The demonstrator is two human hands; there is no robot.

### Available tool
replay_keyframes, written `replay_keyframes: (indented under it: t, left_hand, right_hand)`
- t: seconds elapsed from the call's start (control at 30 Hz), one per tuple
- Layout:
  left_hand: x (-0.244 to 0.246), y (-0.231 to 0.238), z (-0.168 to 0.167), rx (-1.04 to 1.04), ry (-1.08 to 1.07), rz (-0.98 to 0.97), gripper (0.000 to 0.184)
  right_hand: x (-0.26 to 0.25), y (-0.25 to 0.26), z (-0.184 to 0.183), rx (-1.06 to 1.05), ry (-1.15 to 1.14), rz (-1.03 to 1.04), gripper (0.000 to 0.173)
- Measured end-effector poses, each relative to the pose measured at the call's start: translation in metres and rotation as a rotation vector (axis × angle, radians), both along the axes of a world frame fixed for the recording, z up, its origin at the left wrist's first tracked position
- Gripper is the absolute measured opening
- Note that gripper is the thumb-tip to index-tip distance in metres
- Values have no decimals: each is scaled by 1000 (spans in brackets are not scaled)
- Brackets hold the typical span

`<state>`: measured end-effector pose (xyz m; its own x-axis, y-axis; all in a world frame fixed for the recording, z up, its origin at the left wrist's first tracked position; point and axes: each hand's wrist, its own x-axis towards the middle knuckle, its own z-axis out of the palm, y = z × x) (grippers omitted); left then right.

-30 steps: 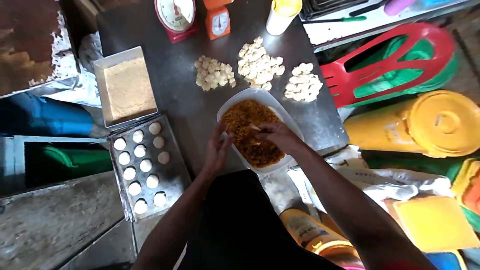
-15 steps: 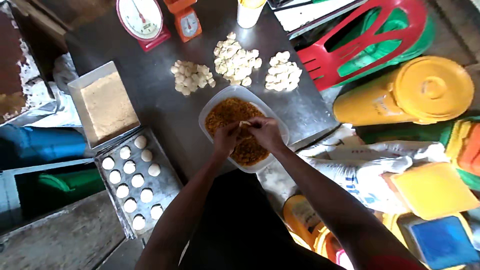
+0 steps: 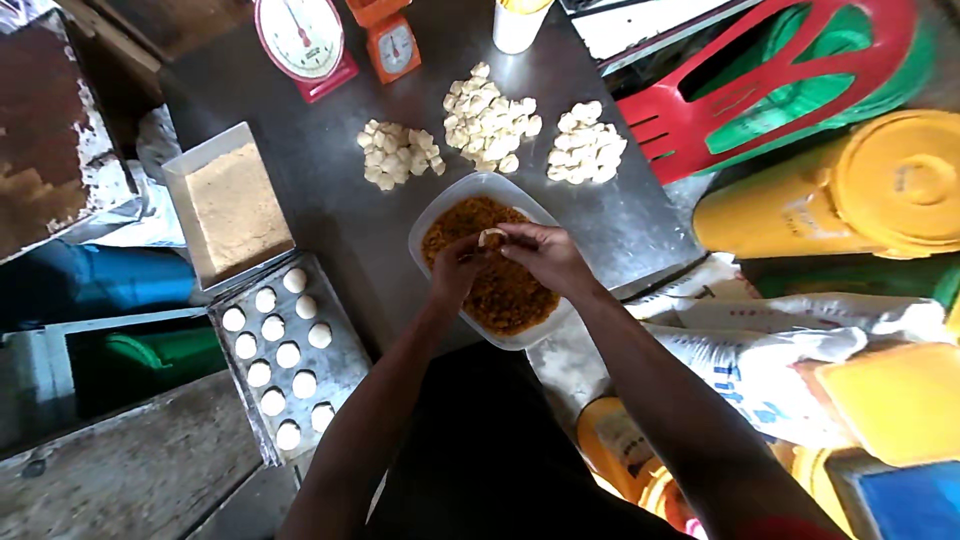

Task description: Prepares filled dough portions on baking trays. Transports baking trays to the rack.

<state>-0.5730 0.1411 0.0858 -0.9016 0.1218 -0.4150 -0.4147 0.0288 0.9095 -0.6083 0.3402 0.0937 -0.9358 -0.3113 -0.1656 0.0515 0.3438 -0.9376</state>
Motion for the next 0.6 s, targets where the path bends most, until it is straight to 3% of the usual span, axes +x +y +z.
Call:
replay_keyframes:
  t: [0.17,0.23,0.4,0.6]
  left_hand:
    - [-1,-10,1,24,49,-90,51]
    - [0,-12,1,48,60,-89,46]
    - [2,-5,6,-28,109,-11,36]
    - [2,5,-1,-221,144,93,25]
  right_hand:
    - [-3,8,3,20,-48,124,63]
    - [-2,8,4,6,-63,112,57]
    - [4,1,-5,-108,6,-74,22]
    - [9,-18,-13,-203,-140,-269,17]
